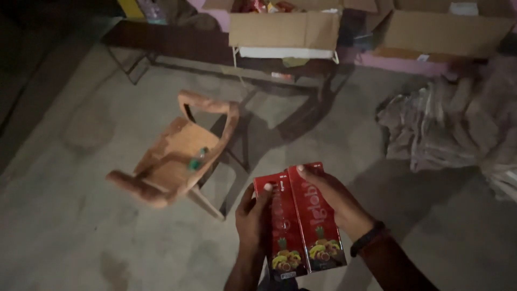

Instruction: Transfer medicine boxes from a shelf into cardboard boxes on the floor for organization or shipping.

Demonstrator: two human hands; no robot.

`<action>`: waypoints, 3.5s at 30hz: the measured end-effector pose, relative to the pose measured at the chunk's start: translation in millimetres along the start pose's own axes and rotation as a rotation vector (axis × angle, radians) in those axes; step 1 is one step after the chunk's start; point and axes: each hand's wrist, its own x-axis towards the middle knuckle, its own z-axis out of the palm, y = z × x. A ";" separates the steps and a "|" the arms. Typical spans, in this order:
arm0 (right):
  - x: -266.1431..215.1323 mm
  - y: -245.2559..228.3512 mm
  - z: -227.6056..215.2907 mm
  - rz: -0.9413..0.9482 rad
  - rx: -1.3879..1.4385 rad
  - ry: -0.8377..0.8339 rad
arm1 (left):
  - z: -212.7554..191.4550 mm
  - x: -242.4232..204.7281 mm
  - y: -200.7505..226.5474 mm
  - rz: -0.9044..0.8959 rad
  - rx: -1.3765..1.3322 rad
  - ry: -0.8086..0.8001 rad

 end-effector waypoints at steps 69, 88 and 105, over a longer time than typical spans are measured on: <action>758.6 -576.5 -105.4 -0.299 0.286 -0.053 | 397.9 869.8 227.0 0.375 -0.029 0.182; 943.9 -543.5 -264.9 -0.302 -0.221 0.334 | 532.7 1034.7 95.2 0.259 0.428 -0.175; 989.1 -487.8 -325.6 -0.375 -0.114 0.249 | 582.9 1081.6 -21.8 0.154 1.297 -0.182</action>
